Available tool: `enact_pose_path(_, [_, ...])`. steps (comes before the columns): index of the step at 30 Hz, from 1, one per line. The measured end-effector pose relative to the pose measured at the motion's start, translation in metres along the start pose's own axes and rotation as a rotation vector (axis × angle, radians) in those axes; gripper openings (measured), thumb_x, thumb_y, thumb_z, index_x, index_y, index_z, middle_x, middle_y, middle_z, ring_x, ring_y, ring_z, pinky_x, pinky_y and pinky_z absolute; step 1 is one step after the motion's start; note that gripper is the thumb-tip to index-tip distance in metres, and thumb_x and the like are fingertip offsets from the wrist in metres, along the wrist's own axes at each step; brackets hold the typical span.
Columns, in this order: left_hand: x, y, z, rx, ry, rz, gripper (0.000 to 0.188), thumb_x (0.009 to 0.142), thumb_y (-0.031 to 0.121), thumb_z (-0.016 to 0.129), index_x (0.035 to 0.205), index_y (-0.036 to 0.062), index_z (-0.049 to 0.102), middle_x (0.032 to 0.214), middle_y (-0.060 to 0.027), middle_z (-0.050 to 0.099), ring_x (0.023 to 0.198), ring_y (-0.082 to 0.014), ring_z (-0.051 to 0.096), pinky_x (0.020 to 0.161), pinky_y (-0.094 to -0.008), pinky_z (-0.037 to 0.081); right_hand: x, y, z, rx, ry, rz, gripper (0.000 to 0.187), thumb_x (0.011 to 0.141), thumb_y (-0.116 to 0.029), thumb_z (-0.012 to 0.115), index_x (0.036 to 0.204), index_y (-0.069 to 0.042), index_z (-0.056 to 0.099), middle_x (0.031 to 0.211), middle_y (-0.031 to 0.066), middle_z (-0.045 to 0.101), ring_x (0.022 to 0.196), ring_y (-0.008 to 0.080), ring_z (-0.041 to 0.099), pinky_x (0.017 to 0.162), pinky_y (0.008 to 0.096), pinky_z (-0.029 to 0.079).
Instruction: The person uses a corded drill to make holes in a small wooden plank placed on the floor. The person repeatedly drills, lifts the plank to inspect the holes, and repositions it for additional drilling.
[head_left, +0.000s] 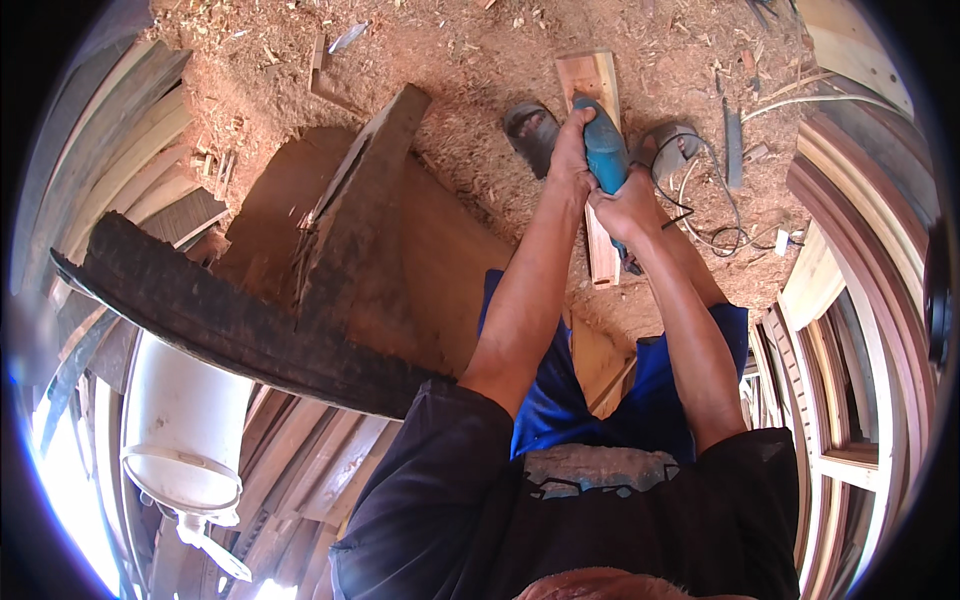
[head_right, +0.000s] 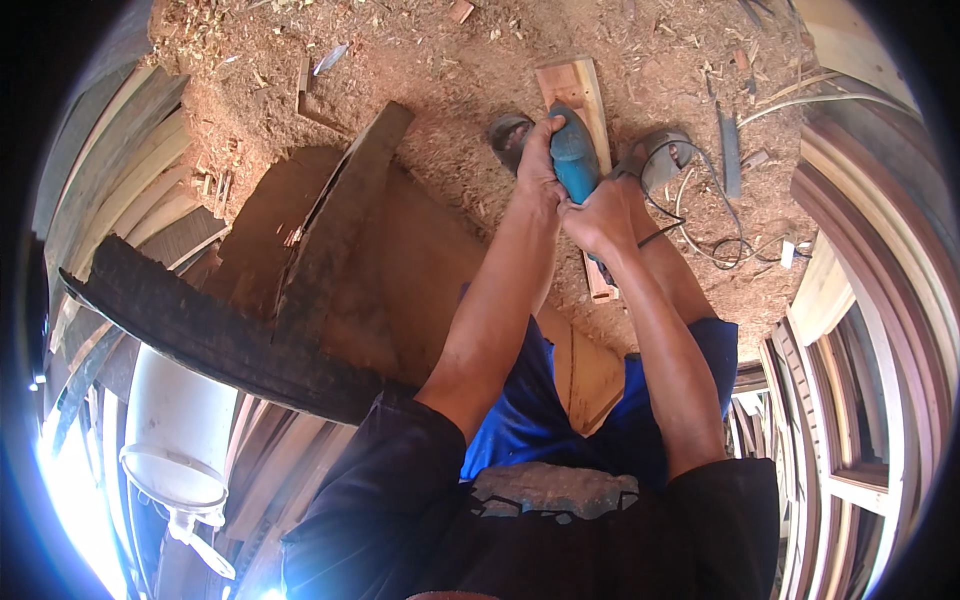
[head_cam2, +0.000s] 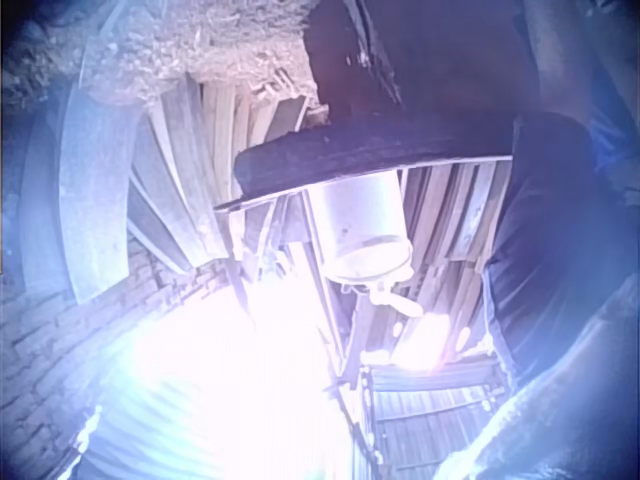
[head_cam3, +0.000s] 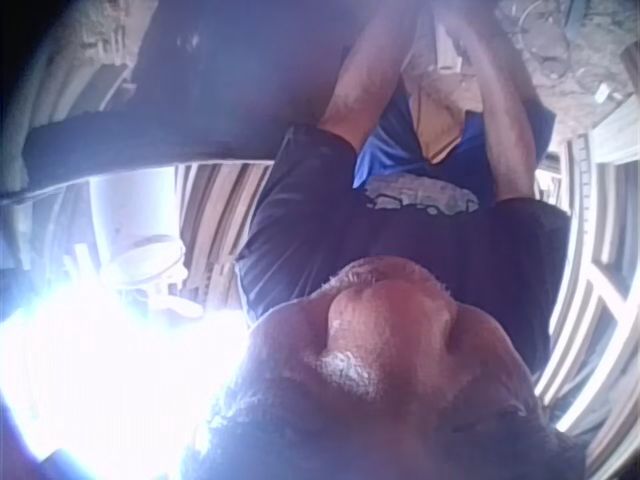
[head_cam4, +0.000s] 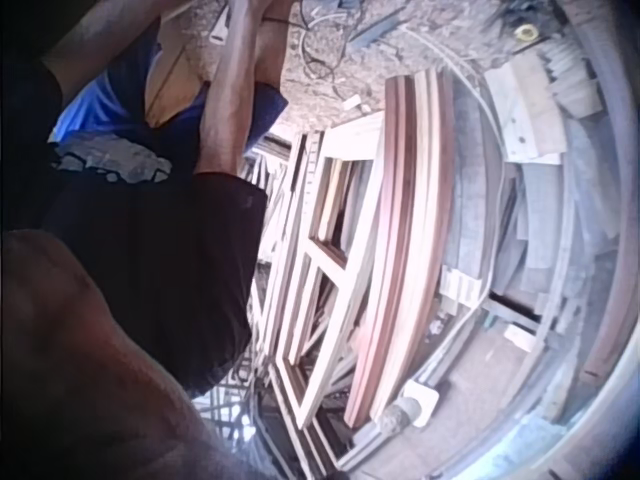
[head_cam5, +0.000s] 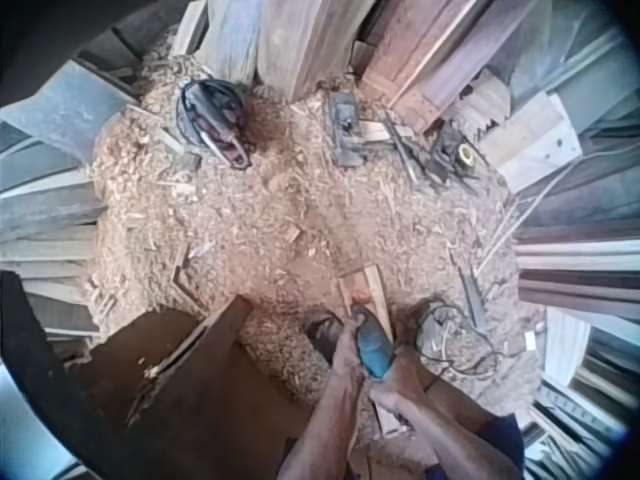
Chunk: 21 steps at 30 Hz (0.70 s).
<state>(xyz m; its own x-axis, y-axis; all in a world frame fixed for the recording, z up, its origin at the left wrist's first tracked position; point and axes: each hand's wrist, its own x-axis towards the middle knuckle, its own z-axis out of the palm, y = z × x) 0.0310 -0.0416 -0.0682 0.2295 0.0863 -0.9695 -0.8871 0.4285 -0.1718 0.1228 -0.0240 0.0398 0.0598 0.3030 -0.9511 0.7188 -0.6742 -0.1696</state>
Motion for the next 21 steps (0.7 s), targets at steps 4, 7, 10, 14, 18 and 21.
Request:
enact_pose_path(4, [-0.007,-0.003,0.003,-0.021,-0.046,0.009,0.040,0.087,0.032,0.069,0.116,0.0061,0.062,0.097,-0.0126,0.069,0.083,-0.0293,0.068,0.077,-0.0467,0.061,0.002,0.015,0.002,-0.056,0.072,-0.100,0.037,0.082,-0.025,0.078,0.089,0.008,0.064,0.084,0.0266,0.069,0.084,0.0380,0.072,0.077,0.0424,0.055])
enact_pose_path(7, [-0.011,-0.002,0.007,-0.001,-0.034,0.018,0.039,0.087,0.032,0.068,0.116,0.0067,0.062,0.097,-0.0131,0.069,0.083,-0.0294,0.068,0.077,-0.0469,0.061,-0.003,0.011,-0.002,0.041,-0.004,-0.073,0.037,0.082,-0.016,0.074,0.111,0.005,0.063,0.096,0.0222,0.071,0.091,0.0344,0.072,0.083,0.0409,0.055])
enact_pose_path(10, [-0.010,-0.004,0.010,-0.028,-0.017,0.005,0.038,0.087,0.032,0.067,0.115,0.0072,0.062,0.097,-0.0133,0.069,0.083,-0.0294,0.067,0.076,-0.0472,0.061,0.001,0.015,-0.004,0.001,0.017,-0.094,0.041,0.083,-0.013,0.073,0.118,0.004,0.063,0.101,0.0214,0.071,0.096,0.0330,0.072,0.086,0.0404,0.054])
enact_pose_path(14, [0.000,-0.002,0.007,-0.043,-0.014,0.040,0.038,0.087,0.034,0.067,0.114,0.0071,0.061,0.095,-0.0128,0.068,0.081,-0.0291,0.066,0.074,-0.0472,0.061,0.009,0.018,-0.004,-0.121,0.015,-0.098,0.043,0.082,-0.014,0.073,0.119,0.007,0.061,0.103,0.0241,0.071,0.098,0.0334,0.072,0.087,0.0406,0.054])
enact_pose_path(18, [-0.002,-0.007,-0.003,-0.045,0.050,0.012,0.038,0.086,0.034,0.067,0.112,0.0071,0.061,0.093,-0.0122,0.067,0.079,-0.0287,0.065,0.073,-0.0470,0.060,0.008,0.010,0.000,-0.199,0.059,-0.122,0.047,0.082,-0.018,0.076,0.116,0.010,0.060,0.101,0.0259,0.072,0.096,0.0356,0.073,0.085,0.0421,0.055])
enact_pose_path(21, [0.007,-0.004,-0.007,-0.009,-0.032,0.024,0.038,0.086,0.035,0.068,0.111,0.0072,0.062,0.092,-0.0119,0.067,0.079,-0.0284,0.066,0.072,-0.0471,0.060,0.006,0.004,-0.005,-0.156,0.028,-0.098,0.050,0.082,-0.023,0.079,0.113,0.011,0.060,0.097,0.0259,0.072,0.092,0.0361,0.073,0.082,0.0428,0.055])
